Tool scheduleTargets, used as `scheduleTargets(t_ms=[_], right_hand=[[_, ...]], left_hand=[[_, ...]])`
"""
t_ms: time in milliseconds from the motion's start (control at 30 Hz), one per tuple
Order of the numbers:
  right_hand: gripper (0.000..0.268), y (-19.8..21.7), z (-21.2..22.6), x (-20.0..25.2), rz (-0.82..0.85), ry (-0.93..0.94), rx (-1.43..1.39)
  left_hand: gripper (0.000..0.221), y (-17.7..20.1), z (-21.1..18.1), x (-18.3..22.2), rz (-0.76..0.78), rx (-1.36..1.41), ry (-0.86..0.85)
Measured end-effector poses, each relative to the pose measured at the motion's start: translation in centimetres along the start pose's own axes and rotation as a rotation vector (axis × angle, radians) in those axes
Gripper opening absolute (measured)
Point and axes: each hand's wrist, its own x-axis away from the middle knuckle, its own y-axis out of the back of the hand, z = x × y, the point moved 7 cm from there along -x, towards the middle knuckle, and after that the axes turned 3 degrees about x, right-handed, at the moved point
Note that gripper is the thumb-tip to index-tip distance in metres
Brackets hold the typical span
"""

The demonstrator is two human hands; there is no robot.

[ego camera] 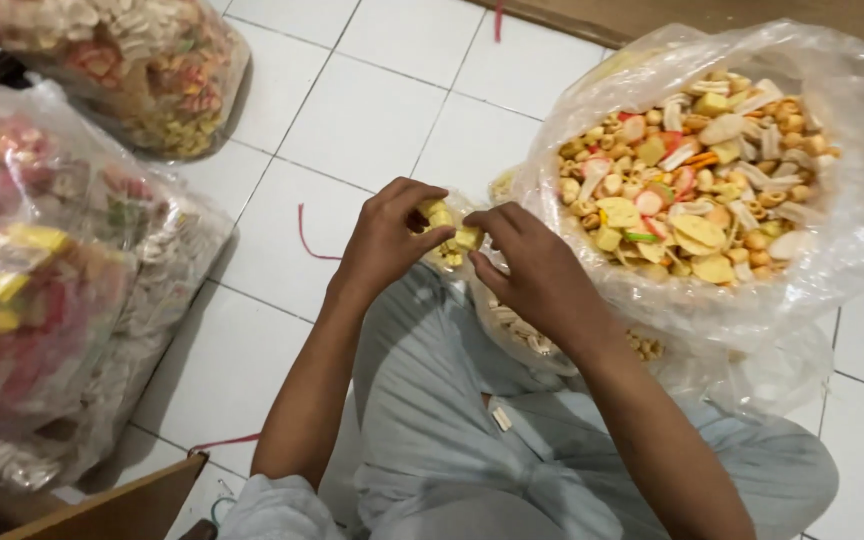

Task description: Sorting various types of crackers and snacks from a large bulk bag into smaller individual bags while sitting on the floor.

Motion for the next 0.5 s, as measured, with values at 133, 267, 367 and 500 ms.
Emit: scheduleTargets(t_ms=[133,267,367,500], right_hand=[[0.035,-3.7,-0.3,-1.2,0.104,-0.005,0.010],[0.037,-9.6,-3.7,-1.6,0.299,-0.091,0.186],[0.039,-13.4,-6.7,-2.0,0.344,-0.129,0.249],[0.037,-17.1,-9.3,-2.8,0.367,-0.125,0.328]], left_hand=[[0.046,-0.1,5.7,0.9,-0.032,0.024,0.166],[0.052,-1.4,12.4,2.1,-0.039,0.062,0.372],[0.053,-2.2,16.3,2.6,-0.058,0.075,0.456],[0.051,-2.4,18.3,2.7,-0.076,0.093,0.543]])
